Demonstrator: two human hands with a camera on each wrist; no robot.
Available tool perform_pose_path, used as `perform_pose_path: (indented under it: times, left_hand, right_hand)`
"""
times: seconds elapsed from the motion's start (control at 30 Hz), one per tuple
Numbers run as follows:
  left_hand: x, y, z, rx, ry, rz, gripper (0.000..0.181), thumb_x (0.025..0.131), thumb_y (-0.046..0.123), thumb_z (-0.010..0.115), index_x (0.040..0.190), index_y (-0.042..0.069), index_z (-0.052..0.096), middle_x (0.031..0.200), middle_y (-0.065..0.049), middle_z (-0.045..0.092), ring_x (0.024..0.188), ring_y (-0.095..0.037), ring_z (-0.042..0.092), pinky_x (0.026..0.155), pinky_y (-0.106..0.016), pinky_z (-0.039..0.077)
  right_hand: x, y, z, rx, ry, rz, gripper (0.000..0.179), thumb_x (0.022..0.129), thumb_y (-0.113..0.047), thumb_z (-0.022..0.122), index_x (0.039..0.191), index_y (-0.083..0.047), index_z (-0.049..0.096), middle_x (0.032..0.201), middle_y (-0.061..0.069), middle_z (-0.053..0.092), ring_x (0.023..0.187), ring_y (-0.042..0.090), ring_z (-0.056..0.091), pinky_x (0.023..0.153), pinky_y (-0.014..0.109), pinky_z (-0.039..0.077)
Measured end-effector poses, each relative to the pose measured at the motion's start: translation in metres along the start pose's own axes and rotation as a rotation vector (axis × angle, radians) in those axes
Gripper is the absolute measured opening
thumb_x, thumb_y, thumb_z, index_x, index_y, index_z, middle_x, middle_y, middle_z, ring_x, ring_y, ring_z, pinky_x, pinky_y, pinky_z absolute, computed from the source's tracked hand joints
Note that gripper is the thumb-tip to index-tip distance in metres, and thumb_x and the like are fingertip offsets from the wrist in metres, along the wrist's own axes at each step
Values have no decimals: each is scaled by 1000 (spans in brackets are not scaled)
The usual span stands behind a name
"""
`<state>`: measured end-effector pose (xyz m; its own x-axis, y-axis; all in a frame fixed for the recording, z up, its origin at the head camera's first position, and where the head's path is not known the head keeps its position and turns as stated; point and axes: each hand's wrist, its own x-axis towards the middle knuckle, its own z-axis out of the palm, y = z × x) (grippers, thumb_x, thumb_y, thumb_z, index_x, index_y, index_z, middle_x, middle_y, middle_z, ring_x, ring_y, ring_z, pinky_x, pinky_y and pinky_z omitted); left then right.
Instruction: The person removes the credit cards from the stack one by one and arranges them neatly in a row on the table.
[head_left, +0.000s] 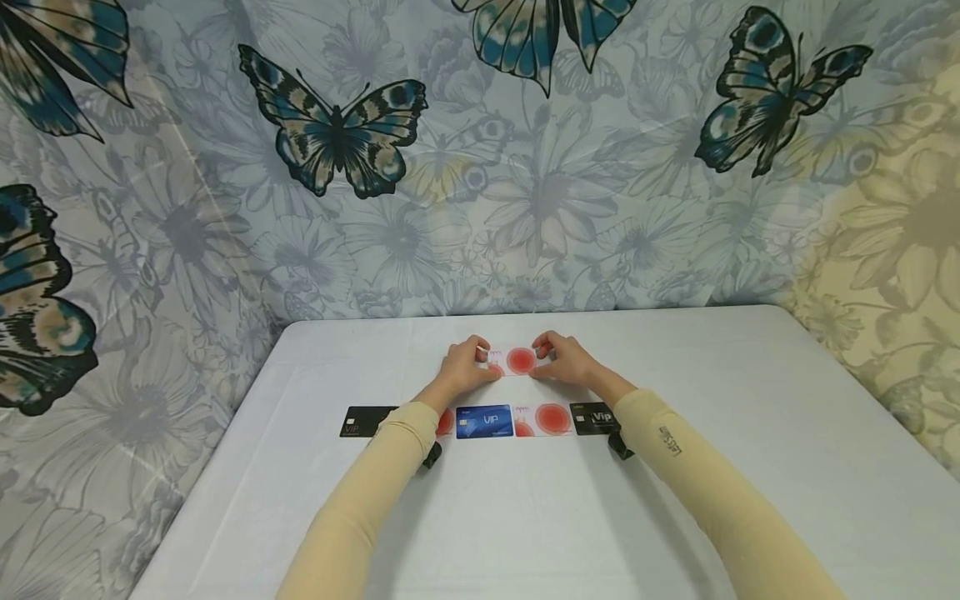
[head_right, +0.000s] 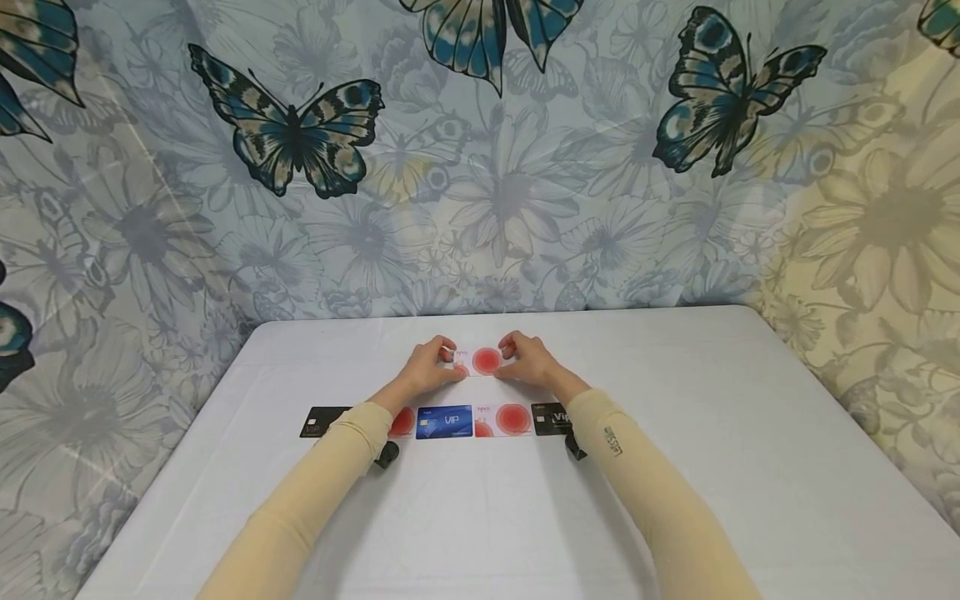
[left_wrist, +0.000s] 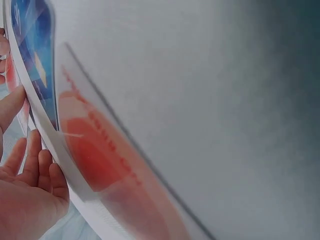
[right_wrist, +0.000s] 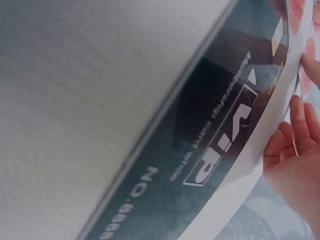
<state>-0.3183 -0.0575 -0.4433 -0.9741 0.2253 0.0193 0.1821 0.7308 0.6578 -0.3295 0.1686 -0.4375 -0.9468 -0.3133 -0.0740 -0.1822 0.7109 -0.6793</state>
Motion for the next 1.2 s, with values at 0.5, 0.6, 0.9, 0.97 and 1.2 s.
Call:
perform_pose_path:
  times: [0.5, 0.6, 0.9, 0.97, 1.2]
  left_hand:
    - [-3, 4, -1, -80, -23, -36, 53, 80, 17, 79, 125, 6, 53, 98, -4, 61, 99, -24, 50, 90, -38, 44]
    - [-5, 4, -3, -96, -4, -19, 55, 79, 14, 81, 125, 5, 53, 97, -5, 61, 100, -24, 50, 91, -38, 44]
    - [-15, 5, -7, -131, 38, 33, 56, 79, 14, 82, 126, 7, 53, 97, -4, 59, 100, -24, 50, 91, -38, 43]
    - [-18, 5, -7, -141, 45, 48, 56, 79, 15, 82, 127, 7, 53, 97, -4, 59, 102, -25, 52, 94, -39, 43]
    - [-32, 3, -8, -158, 67, 81, 56, 79, 16, 82, 127, 8, 53, 97, -3, 60, 106, -27, 53, 94, -41, 44]
  right_hand:
    - [-6, -3, 5, 3, 34, -16, 51, 83, -15, 77, 125, -2, 49, 104, 11, 59, 85, 23, 46, 73, 31, 41]
    - [-6, -3, 6, -1, 36, -34, 55, 83, -16, 78, 128, -3, 48, 104, 10, 59, 87, 24, 46, 75, 32, 40]
    - [-18, -5, 7, 4, 94, -141, 55, 82, -14, 78, 129, -2, 51, 104, 9, 60, 98, 29, 45, 87, 40, 37]
    - [-21, -4, 8, 11, 107, -158, 55, 82, -14, 78, 129, -3, 52, 104, 8, 61, 98, 28, 45, 87, 41, 37]
    - [-34, -5, 11, 47, 128, -205, 56, 82, -13, 79, 131, -4, 52, 102, 6, 61, 97, 27, 45, 82, 38, 37]
